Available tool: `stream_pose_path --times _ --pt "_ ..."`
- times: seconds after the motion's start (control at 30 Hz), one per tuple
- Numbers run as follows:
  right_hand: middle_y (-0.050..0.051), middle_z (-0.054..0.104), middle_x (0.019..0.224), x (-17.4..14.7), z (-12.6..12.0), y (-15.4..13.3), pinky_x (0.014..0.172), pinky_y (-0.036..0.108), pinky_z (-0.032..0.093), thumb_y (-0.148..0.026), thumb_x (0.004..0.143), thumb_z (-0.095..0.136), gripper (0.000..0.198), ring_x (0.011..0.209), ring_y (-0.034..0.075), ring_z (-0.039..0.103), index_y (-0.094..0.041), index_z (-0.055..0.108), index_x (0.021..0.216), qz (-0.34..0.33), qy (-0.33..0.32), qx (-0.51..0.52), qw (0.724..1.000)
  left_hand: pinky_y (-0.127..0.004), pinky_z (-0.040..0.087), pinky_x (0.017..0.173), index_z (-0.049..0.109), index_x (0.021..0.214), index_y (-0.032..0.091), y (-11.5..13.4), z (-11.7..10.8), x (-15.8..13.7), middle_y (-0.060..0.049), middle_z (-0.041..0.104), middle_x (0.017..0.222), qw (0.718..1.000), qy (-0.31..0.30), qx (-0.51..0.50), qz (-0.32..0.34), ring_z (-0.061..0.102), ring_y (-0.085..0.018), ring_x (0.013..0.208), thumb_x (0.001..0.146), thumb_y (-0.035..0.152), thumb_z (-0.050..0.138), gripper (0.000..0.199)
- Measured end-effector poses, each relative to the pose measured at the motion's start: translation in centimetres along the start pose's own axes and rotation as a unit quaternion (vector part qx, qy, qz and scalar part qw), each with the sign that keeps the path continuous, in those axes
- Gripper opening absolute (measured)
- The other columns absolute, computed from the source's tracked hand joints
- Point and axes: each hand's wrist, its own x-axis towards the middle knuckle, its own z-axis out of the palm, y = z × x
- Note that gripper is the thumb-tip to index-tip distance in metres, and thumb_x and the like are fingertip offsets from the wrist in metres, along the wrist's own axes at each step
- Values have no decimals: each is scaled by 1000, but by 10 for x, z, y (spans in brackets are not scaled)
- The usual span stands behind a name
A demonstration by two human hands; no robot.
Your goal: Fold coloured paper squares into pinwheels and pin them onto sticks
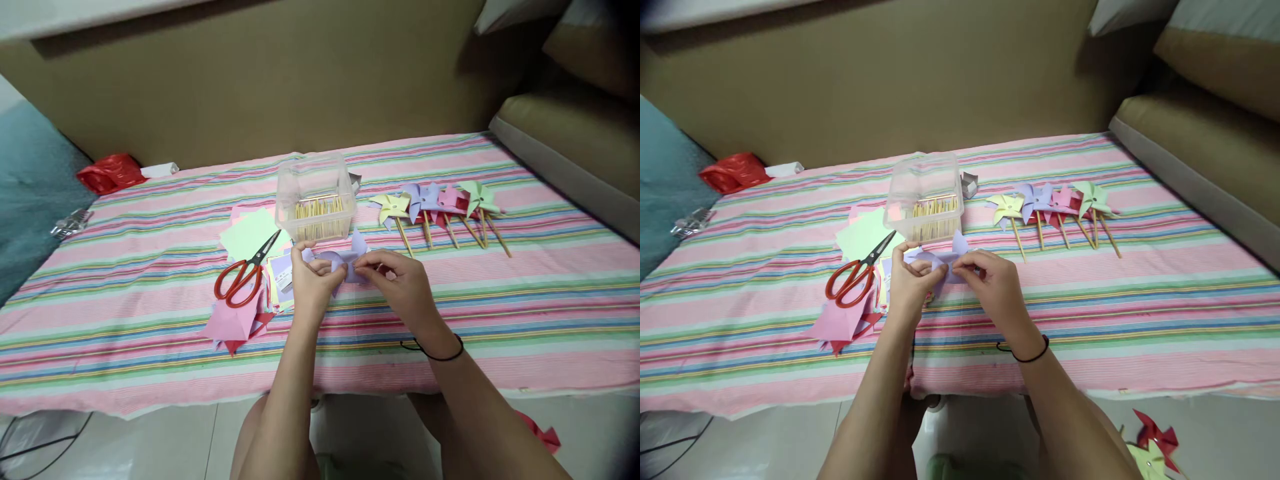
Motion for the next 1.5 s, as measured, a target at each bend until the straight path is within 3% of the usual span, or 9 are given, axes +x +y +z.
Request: stream_pose_path --times 0.33,1.13,1.37,1.5 --pt "3 62 80 2 9 -2 58 28 44 -15 77 69 8 75 16 59 -22 70 72 -3 41 15 999 -19 42 49 32 103 24 2 0 -2 8 62 56 1000 0 11 2 56 -10 46 59 16 72 60" --pt "2 62 78 1 10 -3 61 29 42 -13 77 67 10 75 16 58 -21 68 71 -9 45 -10 999 -19 42 49 31 104 25 -2 -1 1 12 55 53 1000 -4 4 5 55 -10 45 58 16 71 62" --pt "3 63 79 0 10 -2 61 31 43 -16 76 67 7 75 17 58 -21 68 71 34 51 14 998 -14 35 43 31 103 25 0 0 0 13 54 50 999 -33 5 39 47 -6 38 60 14 69 59" --pt "3 60 85 0 10 1 67 33 47 -19 75 68 4 82 18 58 -21 69 72 60 54 38 996 -15 38 45 31 103 25 2 0 0 11 59 56 998 -45 -5 46 52 -6 42 59 13 69 59"
